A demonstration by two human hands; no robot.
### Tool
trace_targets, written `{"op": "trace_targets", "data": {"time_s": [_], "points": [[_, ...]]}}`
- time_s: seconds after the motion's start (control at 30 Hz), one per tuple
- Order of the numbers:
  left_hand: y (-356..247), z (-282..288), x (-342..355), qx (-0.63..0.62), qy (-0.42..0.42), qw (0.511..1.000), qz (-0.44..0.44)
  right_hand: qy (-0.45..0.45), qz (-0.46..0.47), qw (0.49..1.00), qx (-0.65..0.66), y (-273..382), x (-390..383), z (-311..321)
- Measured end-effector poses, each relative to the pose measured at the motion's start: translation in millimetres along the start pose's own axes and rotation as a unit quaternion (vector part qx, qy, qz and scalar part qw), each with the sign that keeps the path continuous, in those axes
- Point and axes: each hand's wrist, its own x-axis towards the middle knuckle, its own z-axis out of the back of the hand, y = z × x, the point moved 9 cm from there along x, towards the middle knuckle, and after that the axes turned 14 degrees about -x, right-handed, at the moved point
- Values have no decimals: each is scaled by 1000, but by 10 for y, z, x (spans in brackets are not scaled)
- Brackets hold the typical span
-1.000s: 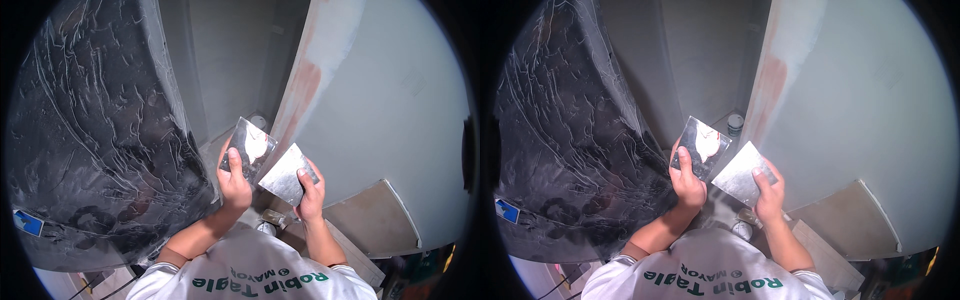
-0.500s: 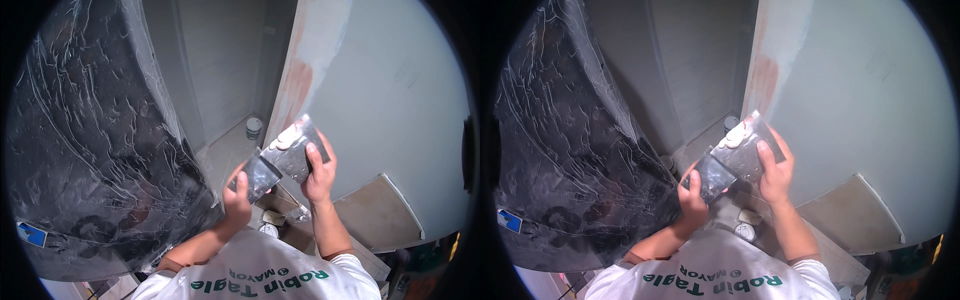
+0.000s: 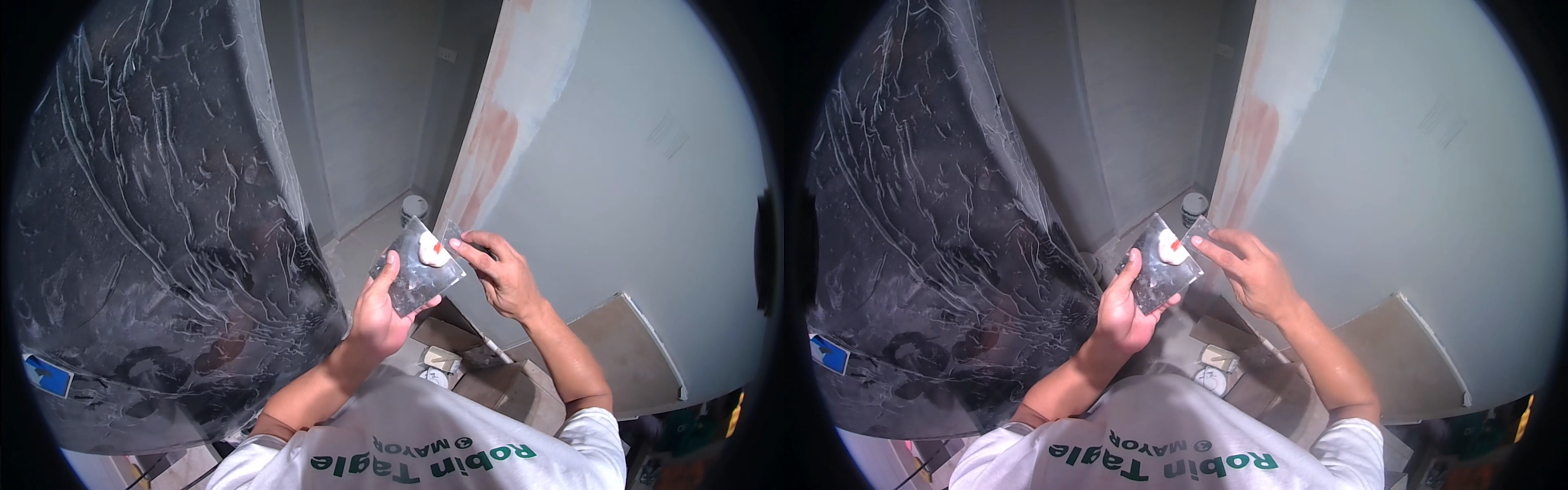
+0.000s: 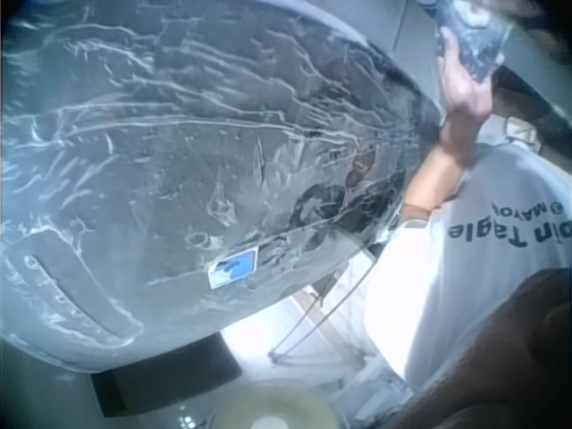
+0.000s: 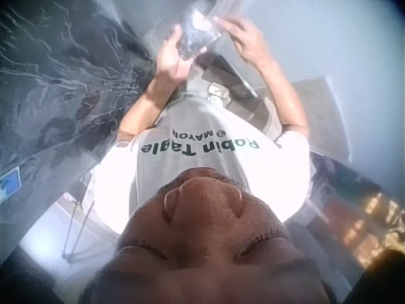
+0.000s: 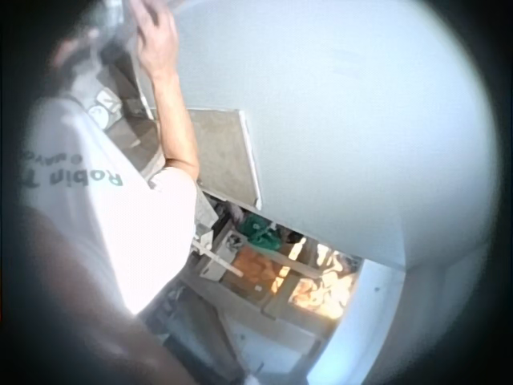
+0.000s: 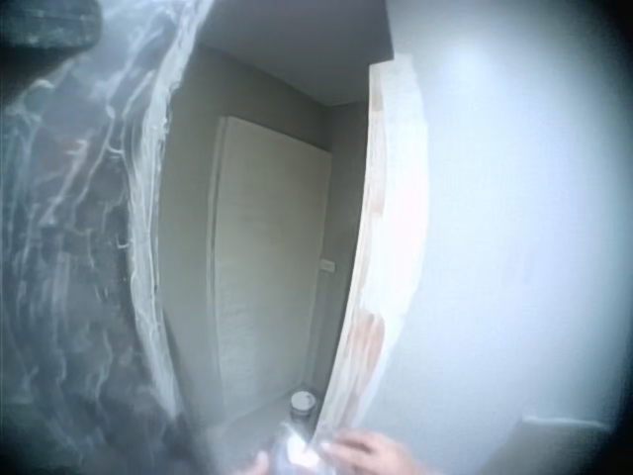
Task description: The person mixes a white liquid in a paint can with a wooden stick, then uses a putty knife to scoop a reddish paste from a container and spread it onto a small metal square. The person then rubs the paste onto the metal square with a sanding block.
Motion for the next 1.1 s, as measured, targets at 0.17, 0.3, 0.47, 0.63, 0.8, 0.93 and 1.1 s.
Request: {"op": "trace_targets", "data": {"time_s": [0.17, 0.3, 0.47, 0.63, 0.8, 0.93, 1.1], "points": [[20, -60, 54, -7, -5, 1000, -12, -265, -196, 886, 327, 150, -247, 11], [114, -74, 118, 14, 51, 998, -28, -291, -132, 928, 192, 349, -396, -263], [145, -97, 77, 27, 56, 998, -11, -17, -157, 977, 142, -22, -319, -599], [-75, -75, 90, 97, 16, 993, -62, -68, -153, 980, 108, -266, -224, 153], [-134, -68, 74, 155, 13, 984, -89, 16, 45, 985, -164, 276, 212, 390], [-66, -28, 89, 157, -2, 984, -82, 30, 70, 979, -191, 302, 297, 431], [-41, -50, 101, 143, -2, 987, -78, 59, 101, 976, -185, 387, 371, 343]]}}
